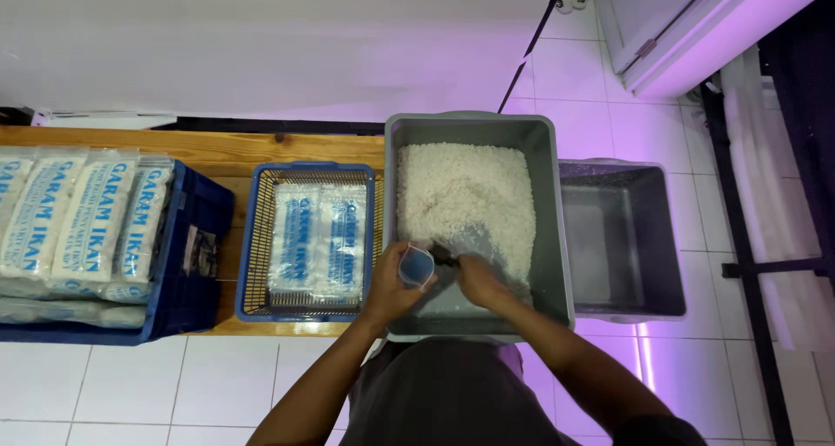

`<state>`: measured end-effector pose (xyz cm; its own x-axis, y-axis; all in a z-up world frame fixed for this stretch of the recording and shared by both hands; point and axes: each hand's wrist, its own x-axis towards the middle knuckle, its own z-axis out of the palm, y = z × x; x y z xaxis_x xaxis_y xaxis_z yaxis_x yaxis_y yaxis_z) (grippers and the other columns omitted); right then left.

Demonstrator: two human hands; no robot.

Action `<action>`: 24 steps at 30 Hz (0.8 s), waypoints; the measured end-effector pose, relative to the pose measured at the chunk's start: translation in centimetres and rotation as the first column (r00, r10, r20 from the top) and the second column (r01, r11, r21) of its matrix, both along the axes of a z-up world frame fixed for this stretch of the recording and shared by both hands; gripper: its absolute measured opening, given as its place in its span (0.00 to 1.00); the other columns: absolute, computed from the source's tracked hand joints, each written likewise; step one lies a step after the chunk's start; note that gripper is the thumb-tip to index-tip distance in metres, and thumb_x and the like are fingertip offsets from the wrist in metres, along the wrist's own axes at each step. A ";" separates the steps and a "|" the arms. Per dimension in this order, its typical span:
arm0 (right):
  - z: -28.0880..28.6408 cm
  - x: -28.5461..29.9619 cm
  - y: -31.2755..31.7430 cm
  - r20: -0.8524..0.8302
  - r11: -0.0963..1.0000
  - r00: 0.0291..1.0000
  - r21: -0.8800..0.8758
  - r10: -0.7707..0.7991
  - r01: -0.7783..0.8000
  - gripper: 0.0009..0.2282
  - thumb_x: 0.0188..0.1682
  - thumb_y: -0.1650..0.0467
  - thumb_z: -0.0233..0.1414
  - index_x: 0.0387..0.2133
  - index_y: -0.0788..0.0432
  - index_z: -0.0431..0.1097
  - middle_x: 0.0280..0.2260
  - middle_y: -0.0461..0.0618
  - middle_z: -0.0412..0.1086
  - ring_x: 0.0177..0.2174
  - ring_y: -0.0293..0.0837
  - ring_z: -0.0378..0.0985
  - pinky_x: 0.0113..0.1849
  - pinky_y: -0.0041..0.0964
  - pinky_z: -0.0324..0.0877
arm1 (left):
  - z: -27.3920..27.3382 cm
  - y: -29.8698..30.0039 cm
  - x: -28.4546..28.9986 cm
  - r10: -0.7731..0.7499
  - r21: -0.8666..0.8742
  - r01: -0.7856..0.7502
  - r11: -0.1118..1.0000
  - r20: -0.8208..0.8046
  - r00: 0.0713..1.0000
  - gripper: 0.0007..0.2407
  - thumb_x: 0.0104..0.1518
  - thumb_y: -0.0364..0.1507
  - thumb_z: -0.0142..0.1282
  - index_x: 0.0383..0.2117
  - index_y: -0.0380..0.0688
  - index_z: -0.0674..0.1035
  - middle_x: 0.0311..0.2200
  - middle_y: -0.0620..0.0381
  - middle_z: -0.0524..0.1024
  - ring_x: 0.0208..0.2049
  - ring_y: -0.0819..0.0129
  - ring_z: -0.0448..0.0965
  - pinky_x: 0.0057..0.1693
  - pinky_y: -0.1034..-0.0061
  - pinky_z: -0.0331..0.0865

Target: The person scoops salt from a large bin into small plastic bags using a hand scoop, then seals the bags and places them into a blue crate.

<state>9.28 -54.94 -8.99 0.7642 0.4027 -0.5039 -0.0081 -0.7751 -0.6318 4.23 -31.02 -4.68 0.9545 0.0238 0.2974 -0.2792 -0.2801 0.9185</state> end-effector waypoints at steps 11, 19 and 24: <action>12.8 1.3 -9.2 0.408 0.995 0.912 -0.098 0.037 0.003 0.17 0.59 0.67 0.50 0.56 0.65 0.75 0.45 0.71 0.78 0.47 0.72 0.83 0.46 0.62 0.79 | 1.2 -1.8 1.9 -0.051 0.206 0.071 0.976 -0.098 0.994 0.29 0.46 0.32 0.80 0.54 0.38 0.78 0.44 0.40 0.82 0.48 0.36 0.86 0.53 0.49 0.79; 19.5 0.7 -5.4 0.576 0.964 0.792 -0.257 0.205 -0.063 0.11 0.53 0.66 0.59 0.44 0.58 0.82 0.33 0.57 0.80 0.35 0.59 0.87 0.35 0.50 0.81 | 2.2 -2.6 2.7 -0.092 0.346 0.194 0.918 -0.291 0.952 0.35 0.47 0.38 0.78 0.62 0.39 0.73 0.52 0.42 0.79 0.57 0.38 0.82 0.60 0.43 0.73; 14.3 -0.1 -1.8 0.792 0.868 0.356 -0.466 0.495 -0.169 0.04 0.48 0.69 0.59 0.31 0.55 0.80 0.27 0.49 0.72 0.28 0.49 0.78 0.29 0.42 0.69 | 1.4 -2.4 2.7 -0.123 0.346 0.211 0.914 -0.258 0.958 0.36 0.47 0.35 0.79 0.64 0.39 0.72 0.53 0.44 0.78 0.57 0.39 0.81 0.61 0.46 0.72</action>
<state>9.20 -56.70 5.27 0.6673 0.7116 0.2197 0.7087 -0.6974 0.1065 6.91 -33.47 -3.27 0.9771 -0.2108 0.0304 -0.1492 -0.5759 0.8038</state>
